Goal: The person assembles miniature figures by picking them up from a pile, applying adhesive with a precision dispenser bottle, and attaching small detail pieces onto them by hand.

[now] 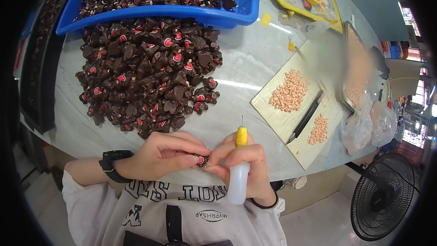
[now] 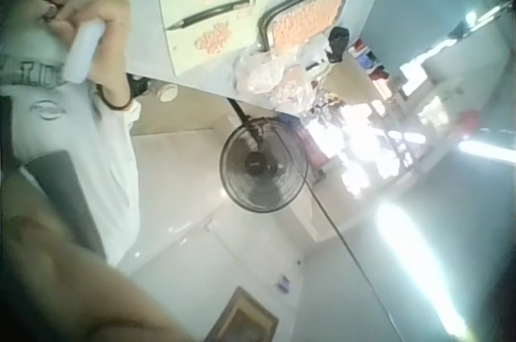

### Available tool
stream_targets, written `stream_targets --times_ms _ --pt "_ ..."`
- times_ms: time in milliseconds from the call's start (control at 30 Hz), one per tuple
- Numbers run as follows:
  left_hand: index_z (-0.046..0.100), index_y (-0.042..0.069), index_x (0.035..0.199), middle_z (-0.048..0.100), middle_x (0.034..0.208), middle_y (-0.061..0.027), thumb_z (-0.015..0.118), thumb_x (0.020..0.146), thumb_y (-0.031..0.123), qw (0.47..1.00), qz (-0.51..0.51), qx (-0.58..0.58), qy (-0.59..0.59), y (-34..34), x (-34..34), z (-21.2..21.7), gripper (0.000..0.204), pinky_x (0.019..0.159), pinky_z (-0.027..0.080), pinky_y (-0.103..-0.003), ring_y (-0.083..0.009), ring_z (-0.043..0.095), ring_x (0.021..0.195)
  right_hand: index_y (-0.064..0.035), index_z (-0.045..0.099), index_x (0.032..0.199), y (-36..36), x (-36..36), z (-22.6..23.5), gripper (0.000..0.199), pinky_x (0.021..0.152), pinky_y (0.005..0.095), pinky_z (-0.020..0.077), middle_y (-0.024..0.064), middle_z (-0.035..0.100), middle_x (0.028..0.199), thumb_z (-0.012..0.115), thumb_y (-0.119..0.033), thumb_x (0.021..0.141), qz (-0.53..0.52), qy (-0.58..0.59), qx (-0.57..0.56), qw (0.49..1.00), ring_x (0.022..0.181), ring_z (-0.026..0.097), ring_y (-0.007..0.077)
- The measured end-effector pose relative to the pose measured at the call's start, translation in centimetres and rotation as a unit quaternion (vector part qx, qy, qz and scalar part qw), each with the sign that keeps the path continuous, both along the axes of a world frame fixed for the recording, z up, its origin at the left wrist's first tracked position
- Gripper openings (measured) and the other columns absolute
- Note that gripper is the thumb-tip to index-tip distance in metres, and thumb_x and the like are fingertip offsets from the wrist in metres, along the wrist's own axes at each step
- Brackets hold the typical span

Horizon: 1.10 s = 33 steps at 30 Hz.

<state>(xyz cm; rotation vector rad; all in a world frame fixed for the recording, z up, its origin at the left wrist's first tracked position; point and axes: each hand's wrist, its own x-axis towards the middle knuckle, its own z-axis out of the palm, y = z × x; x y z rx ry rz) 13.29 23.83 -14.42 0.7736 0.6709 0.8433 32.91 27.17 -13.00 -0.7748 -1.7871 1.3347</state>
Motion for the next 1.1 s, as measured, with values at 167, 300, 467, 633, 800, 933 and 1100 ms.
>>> stream_targets --times_ms 167,300,467,633,800,933,1100 --pt "0.055 -0.006 0.109 0.054 0.108 -0.0126 0.052 0.083 -0.004 1.000 -0.010 0.002 0.014 0.1 -0.1 0.0 0.027 0.082 0.044 -0.025 -0.0140 0.053 0.097 -0.0127 0.037 0.091 0.1 0.0 -0.2 0.042 0.066 0.0298 0.0381 0.0057 0.061 0.075 0.070 0.002 0.070 0.005 0.011 -0.049 0.999 0.068 0.050 0.0161" --pt "0.057 -0.002 0.108 0.056 0.101 -0.0078 0.053 0.084 0.001 1.000 0.009 0.006 0.013 -0.1 0.2 -0.2 0.025 0.078 0.044 -0.023 -0.0109 0.054 0.092 -0.0126 0.037 0.091 0.0 -0.1 -0.2 0.041 0.067 0.0302 0.0375 0.0052 0.060 0.074 0.069 0.002 0.070 0.002 0.011 -0.064 0.998 0.068 0.050 0.0160" --pt "0.055 -0.007 0.107 0.054 0.109 -0.0148 0.051 0.082 -0.007 0.999 -0.021 -0.022 0.028 -0.1 0.0 0.2 0.025 0.081 0.048 -0.026 -0.0158 0.054 0.098 -0.0125 0.039 0.092 0.0 0.3 0.3 0.041 0.070 0.0318 0.0335 0.0040 0.060 0.075 0.069 0.002 0.069 0.000 -0.056 -0.027 0.998 0.067 0.047 0.0168" --pt "0.054 -0.006 0.109 0.051 0.112 -0.0149 0.052 0.081 -0.008 0.999 -0.003 -0.050 -0.008 -0.2 0.4 0.3 0.027 0.080 0.049 -0.025 -0.0151 0.054 0.097 -0.0125 0.040 0.096 -0.3 0.5 0.6 0.045 0.071 0.0330 0.0321 0.0029 0.060 0.082 0.072 -0.002 0.066 -0.017 -0.121 -0.025 0.992 0.075 0.046 0.0182" --pt "0.055 0.001 0.112 0.046 0.102 -0.0056 0.055 0.082 0.000 0.990 -0.067 0.031 0.123 -0.1 0.3 0.7 0.030 0.078 0.051 -0.021 -0.0106 0.055 0.093 -0.0135 0.035 0.097 -1.8 4.2 0.3 0.048 0.074 0.0322 0.0364 0.0076 0.062 0.085 0.075 -0.016 0.069 -0.099 0.022 0.066 0.993 0.074 0.048 0.0193" --pt "0.056 0.001 0.109 0.046 0.103 -0.0060 0.057 0.081 -0.001 0.988 -0.071 0.054 0.125 0.1 0.7 0.9 0.028 0.078 0.051 -0.021 -0.0105 0.056 0.090 -0.0107 0.037 0.097 -2.7 10.7 -0.9 0.045 0.069 0.0273 0.0374 0.0078 0.059 0.085 0.073 -0.014 0.071 -0.395 -0.106 0.206 0.889 0.074 0.048 0.0165" --pt "0.055 0.000 0.108 0.046 0.100 -0.0062 0.059 0.079 -0.002 0.995 -0.028 0.017 0.097 -0.2 0.8 0.8 0.029 0.078 0.051 -0.020 -0.0108 0.057 0.087 -0.0052 0.040 0.094 -2.6 12.4 -2.1 0.036 0.063 0.0224 0.0375 0.0067 0.055 0.082 0.069 -0.003 0.072 -0.479 -0.278 0.103 0.826 0.068 0.046 0.0110"
